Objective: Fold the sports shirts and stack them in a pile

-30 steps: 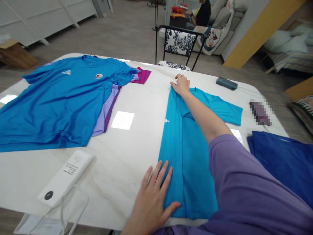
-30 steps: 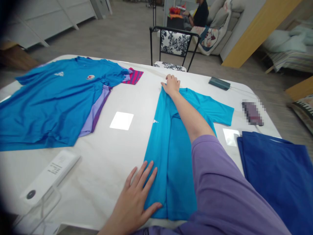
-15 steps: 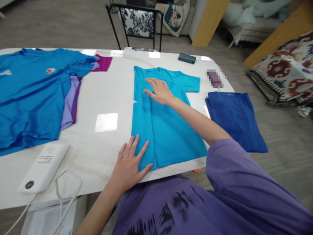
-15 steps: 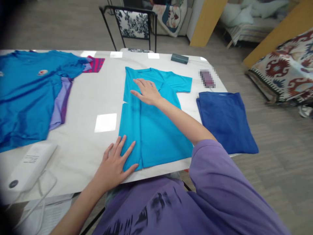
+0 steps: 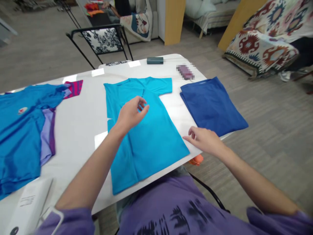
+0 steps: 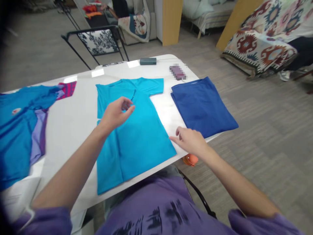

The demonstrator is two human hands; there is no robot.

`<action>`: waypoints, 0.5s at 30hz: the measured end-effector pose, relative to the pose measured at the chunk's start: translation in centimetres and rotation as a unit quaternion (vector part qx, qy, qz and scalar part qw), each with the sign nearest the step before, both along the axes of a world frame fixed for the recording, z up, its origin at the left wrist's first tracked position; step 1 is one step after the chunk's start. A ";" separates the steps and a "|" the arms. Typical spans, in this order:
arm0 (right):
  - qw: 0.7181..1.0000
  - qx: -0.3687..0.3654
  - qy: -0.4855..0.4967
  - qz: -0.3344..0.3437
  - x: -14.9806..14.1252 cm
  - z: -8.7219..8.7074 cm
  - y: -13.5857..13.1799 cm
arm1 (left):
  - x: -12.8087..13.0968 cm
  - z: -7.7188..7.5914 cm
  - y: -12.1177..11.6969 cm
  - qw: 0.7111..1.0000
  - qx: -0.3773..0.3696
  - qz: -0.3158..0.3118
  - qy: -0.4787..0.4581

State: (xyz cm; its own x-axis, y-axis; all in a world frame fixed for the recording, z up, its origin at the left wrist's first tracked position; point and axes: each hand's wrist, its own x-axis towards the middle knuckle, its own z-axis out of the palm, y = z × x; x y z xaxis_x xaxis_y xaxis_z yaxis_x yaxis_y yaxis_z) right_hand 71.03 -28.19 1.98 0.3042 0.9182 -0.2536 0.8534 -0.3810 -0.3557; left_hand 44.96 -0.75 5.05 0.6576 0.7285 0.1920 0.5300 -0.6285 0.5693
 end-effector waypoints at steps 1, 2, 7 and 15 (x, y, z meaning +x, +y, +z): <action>1.000 0.004 0.022 -0.011 -1.2 -0.7 -2.0 | 3.9 0.3 2.3 1.000 -0.004 -0.014 0.008; 0.999 0.012 0.037 -0.025 -2.3 -1.3 -3.5 | 7.8 0.4 4.4 1.000 -0.009 -0.016 0.020; 0.986 0.082 0.062 -0.130 -6.5 -4.2 -5.9 | 22.7 -1.0 9.9 0.991 -0.025 0.023 0.128; 0.962 0.111 0.168 -0.182 -6.8 -5.7 -5.2 | 29.1 -5.3 12.1 0.986 -0.048 0.029 0.157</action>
State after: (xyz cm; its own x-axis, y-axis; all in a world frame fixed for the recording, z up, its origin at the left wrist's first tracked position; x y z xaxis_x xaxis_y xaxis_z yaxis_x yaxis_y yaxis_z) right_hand 64.19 -33.39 -3.71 0.5515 0.8092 -0.2025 0.5009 -0.5154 -0.6953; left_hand 74.10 11.32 -0.21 0.6310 0.7710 -0.0857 0.7223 -0.5437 0.4273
